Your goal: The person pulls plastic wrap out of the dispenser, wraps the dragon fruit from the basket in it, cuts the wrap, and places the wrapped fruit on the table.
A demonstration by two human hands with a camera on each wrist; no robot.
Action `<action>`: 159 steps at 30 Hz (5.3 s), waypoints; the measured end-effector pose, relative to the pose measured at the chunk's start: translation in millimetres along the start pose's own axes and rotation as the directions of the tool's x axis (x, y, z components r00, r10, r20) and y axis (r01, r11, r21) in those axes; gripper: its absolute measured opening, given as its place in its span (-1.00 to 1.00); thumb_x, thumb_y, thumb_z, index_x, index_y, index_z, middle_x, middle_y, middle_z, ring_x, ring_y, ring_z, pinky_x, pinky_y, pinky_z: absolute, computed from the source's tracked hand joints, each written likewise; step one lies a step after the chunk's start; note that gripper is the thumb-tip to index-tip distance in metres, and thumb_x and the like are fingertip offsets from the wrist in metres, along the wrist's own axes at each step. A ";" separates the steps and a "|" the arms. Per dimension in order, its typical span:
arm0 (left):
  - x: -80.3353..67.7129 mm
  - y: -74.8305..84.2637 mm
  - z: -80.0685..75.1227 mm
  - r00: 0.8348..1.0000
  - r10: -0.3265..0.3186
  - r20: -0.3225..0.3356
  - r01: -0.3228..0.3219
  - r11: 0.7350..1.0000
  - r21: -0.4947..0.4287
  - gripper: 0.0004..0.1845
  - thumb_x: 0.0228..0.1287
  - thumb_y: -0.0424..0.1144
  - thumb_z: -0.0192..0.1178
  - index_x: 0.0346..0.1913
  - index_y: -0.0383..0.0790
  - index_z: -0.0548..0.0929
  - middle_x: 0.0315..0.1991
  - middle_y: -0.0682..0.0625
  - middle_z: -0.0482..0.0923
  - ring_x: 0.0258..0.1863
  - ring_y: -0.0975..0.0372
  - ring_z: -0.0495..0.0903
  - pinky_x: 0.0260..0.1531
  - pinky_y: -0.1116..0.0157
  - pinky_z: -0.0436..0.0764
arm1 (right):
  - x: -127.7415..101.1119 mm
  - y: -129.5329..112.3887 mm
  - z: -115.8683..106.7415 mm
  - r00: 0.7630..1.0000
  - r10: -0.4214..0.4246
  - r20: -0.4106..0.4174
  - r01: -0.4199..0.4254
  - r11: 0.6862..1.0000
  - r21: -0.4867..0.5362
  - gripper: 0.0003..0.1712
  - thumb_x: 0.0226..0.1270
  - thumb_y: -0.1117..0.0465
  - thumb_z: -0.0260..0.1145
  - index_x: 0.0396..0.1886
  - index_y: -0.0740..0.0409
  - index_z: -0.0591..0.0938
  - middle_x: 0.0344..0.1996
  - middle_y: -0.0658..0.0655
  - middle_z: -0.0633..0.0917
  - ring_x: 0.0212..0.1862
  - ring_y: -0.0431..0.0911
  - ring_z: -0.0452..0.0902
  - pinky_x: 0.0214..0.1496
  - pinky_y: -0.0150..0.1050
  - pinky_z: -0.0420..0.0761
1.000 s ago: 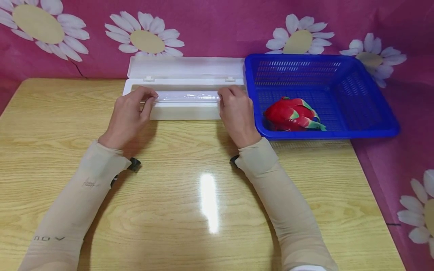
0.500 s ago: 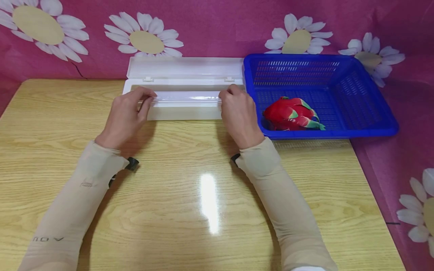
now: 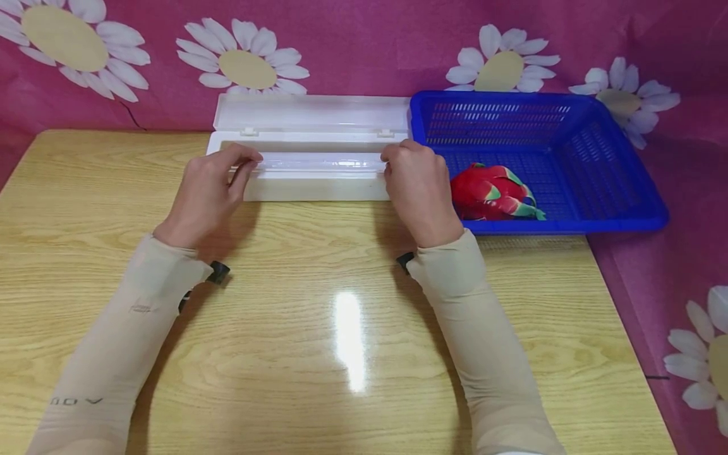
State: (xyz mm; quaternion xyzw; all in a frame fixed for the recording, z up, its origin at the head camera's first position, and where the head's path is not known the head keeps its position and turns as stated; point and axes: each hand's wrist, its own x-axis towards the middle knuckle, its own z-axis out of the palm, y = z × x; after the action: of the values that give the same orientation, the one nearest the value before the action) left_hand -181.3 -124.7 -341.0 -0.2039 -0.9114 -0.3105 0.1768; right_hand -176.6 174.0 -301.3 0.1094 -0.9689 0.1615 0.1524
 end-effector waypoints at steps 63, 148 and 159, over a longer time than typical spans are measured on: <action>-6.2 13.0 -20.0 0.997 0.032 0.066 -0.035 0.998 0.050 -0.81 0.50 -0.46 0.14 0.03 -0.34 0.70 -0.05 -0.24 0.79 -0.12 -0.06 0.78 0.03 -0.02 0.75 | -2.3 17.3 -14.3 0.978 -0.207 0.015 0.207 0.978 0.016 -0.81 0.37 0.42 0.35 -0.09 0.29 0.81 -0.13 0.32 0.84 -0.08 0.19 0.79 0.09 0.10 0.72; -56.8 34.0 -31.4 0.974 0.213 0.073 -0.219 0.970 0.103 -0.68 0.32 -0.57 0.28 0.09 -0.29 0.73 0.00 -0.17 0.81 -0.03 -0.01 0.82 0.00 0.00 0.78 | -44.6 35.0 -25.6 0.866 -0.476 -0.155 0.492 0.867 0.084 -0.91 0.39 0.45 0.30 -0.15 0.35 0.64 -0.10 0.32 0.73 -0.02 0.16 0.73 0.03 0.06 0.77; -57.7 33.8 -39.3 0.968 0.215 0.131 -0.231 0.966 0.117 -0.64 0.31 -0.54 0.31 0.14 -0.28 0.71 0.00 -0.18 0.81 -0.03 0.00 0.82 0.01 0.02 0.78 | -40.9 38.1 -23.0 0.843 -0.534 -0.063 0.534 0.820 0.206 -0.94 0.41 0.47 0.16 -0.21 0.28 0.49 0.08 0.25 0.73 -0.04 0.08 0.72 -0.24 -0.15 0.64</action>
State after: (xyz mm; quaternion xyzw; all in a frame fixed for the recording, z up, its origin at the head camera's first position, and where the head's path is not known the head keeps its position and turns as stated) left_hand -108.1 -140.5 -321.0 -0.3112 -0.9098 -0.2157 0.1699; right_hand -142.6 223.8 -304.7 0.3917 -0.8760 0.2163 0.1798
